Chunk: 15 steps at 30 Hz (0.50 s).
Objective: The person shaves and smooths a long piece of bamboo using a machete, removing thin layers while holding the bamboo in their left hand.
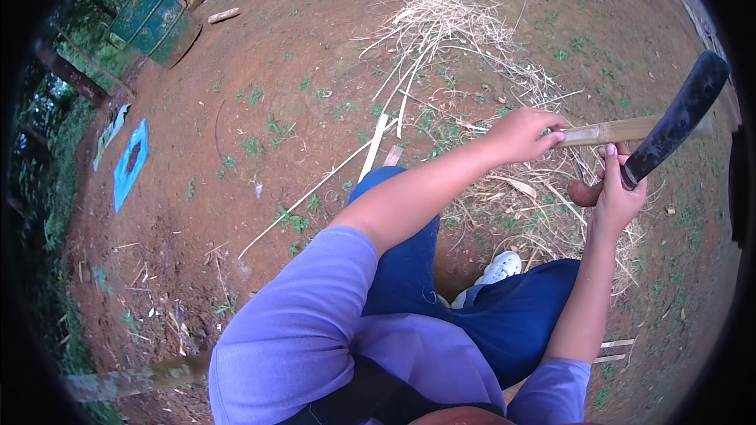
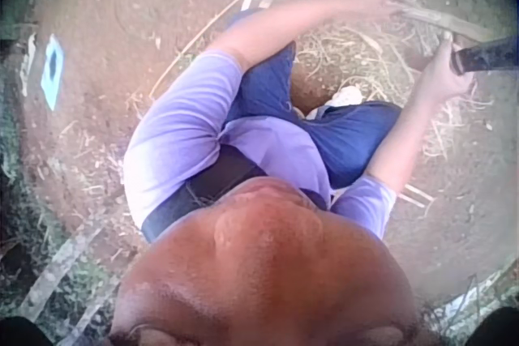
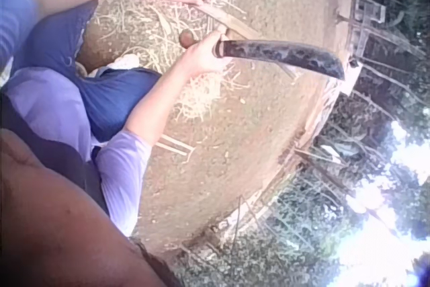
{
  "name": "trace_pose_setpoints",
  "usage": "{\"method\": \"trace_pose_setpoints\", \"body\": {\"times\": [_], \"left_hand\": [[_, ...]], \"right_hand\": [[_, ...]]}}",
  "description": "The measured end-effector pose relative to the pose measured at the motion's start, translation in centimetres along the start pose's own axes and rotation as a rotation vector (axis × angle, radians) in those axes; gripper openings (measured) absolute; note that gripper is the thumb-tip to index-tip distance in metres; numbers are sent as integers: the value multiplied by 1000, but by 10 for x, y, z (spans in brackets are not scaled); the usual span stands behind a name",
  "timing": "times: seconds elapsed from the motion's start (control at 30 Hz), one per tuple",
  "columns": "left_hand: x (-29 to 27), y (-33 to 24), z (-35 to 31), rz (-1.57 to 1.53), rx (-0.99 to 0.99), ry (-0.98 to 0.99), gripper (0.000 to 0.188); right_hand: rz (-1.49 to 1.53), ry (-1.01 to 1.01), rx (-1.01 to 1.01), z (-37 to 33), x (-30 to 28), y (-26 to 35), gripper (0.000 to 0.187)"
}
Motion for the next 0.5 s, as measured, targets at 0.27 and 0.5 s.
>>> {"method": "trace_pose_setpoints", "body": {"times": [0.27, 0.5], "left_hand": [[8, 4, 6, -101, 175, 50, 24], [-72, 16, 17, -649, -75, -392, 28]], "right_hand": [[29, -39, 17, 5, -7, -4, 20], [273, 105, 169, -5, 4, 7, 18]]}}
Point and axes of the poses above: each hand's wrist, its own z-axis towards the middle knuckle, its own x-axis out of the palm, y = z × x, the point moved 5 cm from there along z, towards the middle knuckle, and after that the axes turned 12 degrees about -x, right-handed, at the moved point
